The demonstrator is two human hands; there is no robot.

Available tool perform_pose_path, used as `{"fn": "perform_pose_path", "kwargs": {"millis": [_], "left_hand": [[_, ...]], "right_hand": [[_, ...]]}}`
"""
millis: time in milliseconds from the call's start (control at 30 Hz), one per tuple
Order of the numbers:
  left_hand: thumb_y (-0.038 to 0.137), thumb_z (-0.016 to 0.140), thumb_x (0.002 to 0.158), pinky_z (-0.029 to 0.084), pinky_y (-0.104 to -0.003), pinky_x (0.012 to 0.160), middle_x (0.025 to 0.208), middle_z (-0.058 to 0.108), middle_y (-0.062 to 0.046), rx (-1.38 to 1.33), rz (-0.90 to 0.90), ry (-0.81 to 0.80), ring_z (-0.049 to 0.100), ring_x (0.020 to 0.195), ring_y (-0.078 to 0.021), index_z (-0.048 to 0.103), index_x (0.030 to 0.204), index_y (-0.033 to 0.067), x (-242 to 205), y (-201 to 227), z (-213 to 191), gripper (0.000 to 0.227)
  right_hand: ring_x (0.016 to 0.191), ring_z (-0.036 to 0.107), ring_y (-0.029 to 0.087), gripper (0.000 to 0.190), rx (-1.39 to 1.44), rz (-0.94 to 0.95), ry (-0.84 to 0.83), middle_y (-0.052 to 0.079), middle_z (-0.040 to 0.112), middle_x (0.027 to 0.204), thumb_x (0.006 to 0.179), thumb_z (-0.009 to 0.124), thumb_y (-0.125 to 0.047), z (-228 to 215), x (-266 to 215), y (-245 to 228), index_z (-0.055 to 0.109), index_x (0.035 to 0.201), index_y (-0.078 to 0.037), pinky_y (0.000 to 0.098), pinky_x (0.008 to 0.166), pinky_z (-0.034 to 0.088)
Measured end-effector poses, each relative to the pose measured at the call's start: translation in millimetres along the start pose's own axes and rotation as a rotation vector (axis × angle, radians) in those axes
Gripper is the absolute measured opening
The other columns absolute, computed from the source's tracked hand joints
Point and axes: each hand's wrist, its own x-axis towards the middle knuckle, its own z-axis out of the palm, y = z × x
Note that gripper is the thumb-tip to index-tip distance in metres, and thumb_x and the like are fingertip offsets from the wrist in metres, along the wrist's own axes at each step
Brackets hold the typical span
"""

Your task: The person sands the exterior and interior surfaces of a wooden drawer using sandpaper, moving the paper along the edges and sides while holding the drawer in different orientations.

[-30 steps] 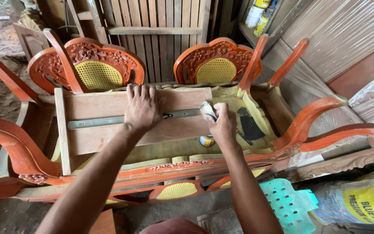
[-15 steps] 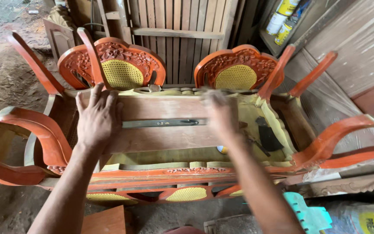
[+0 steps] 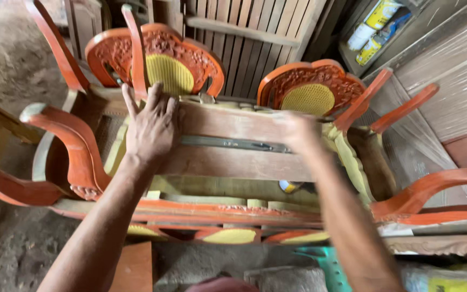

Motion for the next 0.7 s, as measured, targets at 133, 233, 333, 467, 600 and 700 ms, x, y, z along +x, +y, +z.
{"fn": "perform_pose_path", "kwargs": {"millis": [133, 233, 333, 467, 600, 700], "left_hand": [[0.033, 0.035, 0.11, 0.002, -0.076, 0.117, 0.128, 0.064, -0.013, -0.041, -0.039, -0.091, 0.032, 0.153, -0.0284, 0.06, 0.125, 0.0011, 9, -1, 1, 0.043], [0.018, 0.04, 0.103, 0.005, -0.077, 0.121, 0.137, 0.063, -0.013, -0.087, 0.047, 0.054, 0.032, 0.155, -0.029, 0.058, 0.132, 0.0008, 9, -12, 9, 0.037], [0.004, 0.049, 0.096, 0.013, -0.071, 0.106, 0.147, 0.057, -0.025, -0.125, -0.136, 0.384, 0.037, 0.144, -0.0397, 0.057, 0.142, 0.0061, 5, -18, 21, 0.046], [0.007, 0.049, 0.103, 0.039, -0.045, 0.112, 0.142, 0.055, -0.025, -0.984, -0.249, 0.276, 0.051, 0.135, -0.0385, 0.041, 0.148, -0.0042, 9, -32, 36, 0.047], [0.018, 0.048, 0.113, 0.045, -0.036, 0.109, 0.137, 0.064, -0.021, -1.106, -0.337, 0.277, 0.061, 0.129, -0.0306, 0.049, 0.143, -0.0025, 8, -35, 44, 0.036], [0.022, 0.046, 0.114, 0.047, -0.034, 0.107, 0.128, 0.066, -0.019, -1.251, -0.365, 0.282, 0.062, 0.12, -0.0247, 0.052, 0.14, -0.0002, 8, -31, 45, 0.035]], "right_hand": [[0.113, 0.071, 0.034, 0.039, 0.095, -0.768, 0.446, 0.016, 0.068, 0.128, 0.087, 0.059, 0.009, 42, 15, -48, 0.067, 0.123, -0.002, 0.0421, 0.093, 0.062], [0.112, 0.07, 0.023, 0.05, -0.107, -0.354, 0.25, 0.007, 0.072, 0.136, 0.09, 0.05, 0.019, -15, -26, 14, 0.075, 0.122, -0.01, 0.0305, 0.071, 0.055], [0.129, 0.067, 0.032, 0.041, -0.21, -0.451, 0.41, 0.013, 0.066, 0.141, 0.087, 0.054, 0.016, -12, -29, 26, 0.07, 0.116, -0.008, 0.0358, 0.096, 0.057], [0.128, 0.065, 0.02, 0.031, 0.746, -0.499, 0.257, 0.011, 0.059, 0.143, 0.098, 0.066, 0.007, 86, 16, -69, 0.069, 0.12, -0.014, 0.0379, 0.098, 0.06], [0.139, 0.053, 0.03, 0.049, 0.045, -0.672, 0.391, 0.009, 0.059, 0.145, 0.086, 0.065, 0.009, 109, 27, -112, 0.07, 0.13, -0.013, 0.0502, 0.121, 0.039], [0.14, 0.056, 0.03, 0.061, 0.088, -0.555, 0.329, 0.003, 0.065, 0.142, 0.085, 0.053, 0.02, 47, -15, -40, 0.07, 0.129, -0.017, 0.0433, 0.117, 0.043]]}}
